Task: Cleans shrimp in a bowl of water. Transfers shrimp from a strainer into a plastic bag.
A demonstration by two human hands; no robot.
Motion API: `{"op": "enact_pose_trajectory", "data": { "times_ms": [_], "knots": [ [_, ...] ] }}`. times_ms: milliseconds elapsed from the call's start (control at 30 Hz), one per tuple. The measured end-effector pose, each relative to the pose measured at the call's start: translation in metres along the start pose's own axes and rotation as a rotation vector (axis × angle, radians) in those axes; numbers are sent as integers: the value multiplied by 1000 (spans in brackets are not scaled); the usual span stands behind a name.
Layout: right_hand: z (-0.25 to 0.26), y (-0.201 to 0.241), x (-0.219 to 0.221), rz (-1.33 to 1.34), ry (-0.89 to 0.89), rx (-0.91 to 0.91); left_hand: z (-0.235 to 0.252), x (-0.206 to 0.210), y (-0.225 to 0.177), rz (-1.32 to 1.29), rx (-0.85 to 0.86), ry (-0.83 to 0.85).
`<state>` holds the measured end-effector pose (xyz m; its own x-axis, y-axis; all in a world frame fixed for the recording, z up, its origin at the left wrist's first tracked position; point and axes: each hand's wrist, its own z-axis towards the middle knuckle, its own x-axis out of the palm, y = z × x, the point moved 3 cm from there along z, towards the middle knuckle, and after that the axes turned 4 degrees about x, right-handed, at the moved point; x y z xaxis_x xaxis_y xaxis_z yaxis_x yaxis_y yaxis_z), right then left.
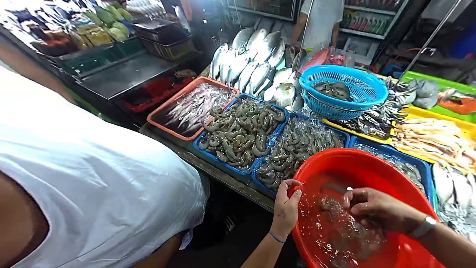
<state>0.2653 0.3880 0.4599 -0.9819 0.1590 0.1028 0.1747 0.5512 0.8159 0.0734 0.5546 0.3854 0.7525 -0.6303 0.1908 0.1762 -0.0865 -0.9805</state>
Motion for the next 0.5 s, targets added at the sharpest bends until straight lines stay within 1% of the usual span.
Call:
{"op": "enact_pose_trajectory", "data": {
  "times_ms": [100, 133, 200, 300, 400, 467, 500],
  "knots": [
    [4, 65, -7, -146, -86, -120, 1, -1, 2, 11, 19, 29],
    [15, 87, -6, -212, -128, -145, 0, -2, 5, -12, 33, 39],
    [51, 127, -3, -321, -181, -201, 0, -2, 6, -43, 28, 45],
    [136, 171, 1, -454, -230, -266, -1, -2, 6, -36, 14, 38],
    [236, 188, 0, -593, -264, -161, 0, -2, 8, -34, 19, 41],
    [293, 197, -1, -607, -321, -130, 1, -3, 8, -11, 18, 36],
    [311, 206, -1, -558, -355, -176, 2, -2, 7, 0, 21, 32]
  ]
}}
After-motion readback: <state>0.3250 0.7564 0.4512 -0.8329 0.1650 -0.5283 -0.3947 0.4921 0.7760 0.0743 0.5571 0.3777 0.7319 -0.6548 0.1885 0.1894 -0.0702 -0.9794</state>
